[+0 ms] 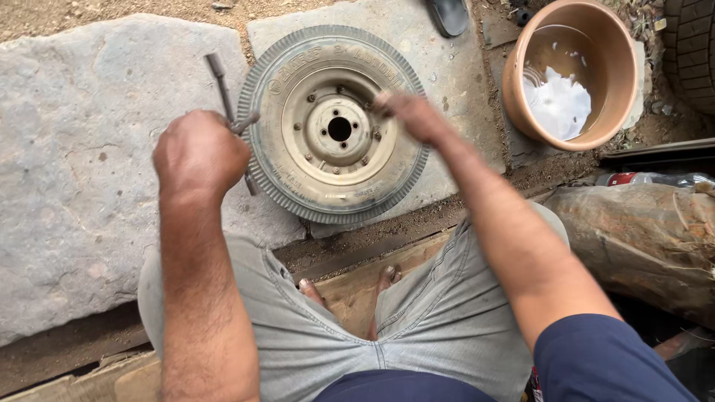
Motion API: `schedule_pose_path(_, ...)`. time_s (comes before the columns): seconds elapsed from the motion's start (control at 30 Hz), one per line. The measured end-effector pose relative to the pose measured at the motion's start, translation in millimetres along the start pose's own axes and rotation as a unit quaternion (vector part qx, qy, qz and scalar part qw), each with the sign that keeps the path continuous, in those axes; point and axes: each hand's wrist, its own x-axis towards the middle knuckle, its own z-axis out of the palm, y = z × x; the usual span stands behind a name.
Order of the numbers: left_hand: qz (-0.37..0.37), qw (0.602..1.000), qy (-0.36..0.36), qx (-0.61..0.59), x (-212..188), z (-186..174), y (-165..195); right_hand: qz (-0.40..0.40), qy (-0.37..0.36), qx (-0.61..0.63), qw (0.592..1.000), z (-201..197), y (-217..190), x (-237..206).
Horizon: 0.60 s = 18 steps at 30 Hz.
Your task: The person removes internal components from the center of a small wheel and tire assembly using tools, cleans the parts in a bucket of water, and then reinstalls them into the hub.
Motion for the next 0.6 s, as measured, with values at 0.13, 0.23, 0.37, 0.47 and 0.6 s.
schedule_pose_path(0.13, -0.022, 0.999, -0.012, 0.027, 6, 7, -1, 0.064, 0.248, 0.038, 0.966, -104, 49, 10)
schedule_pose_path(0.23, 0.002, 0.999, 0.029, 0.033, 10, 13, -2, 0.016, 0.33, -0.032, 0.943, -167, 118, 5)
schedule_pose_path(0.37, 0.009, 0.998, 0.049, 0.038, 15, 18, 0, 0.117, 0.332, -0.214, 0.911, -194, 197, -9)
schedule_pose_path(0.47, -0.019, 0.998, 0.026, 0.048, 18, 18, 4, 0.188, 0.243, -0.231, 0.923, -191, 226, -13)
schedule_pose_path(0.6, -0.033, 0.998, -0.012, 0.051, 21, 17, 8, 0.291, 0.174, -0.17, 0.925, -186, 227, -12)
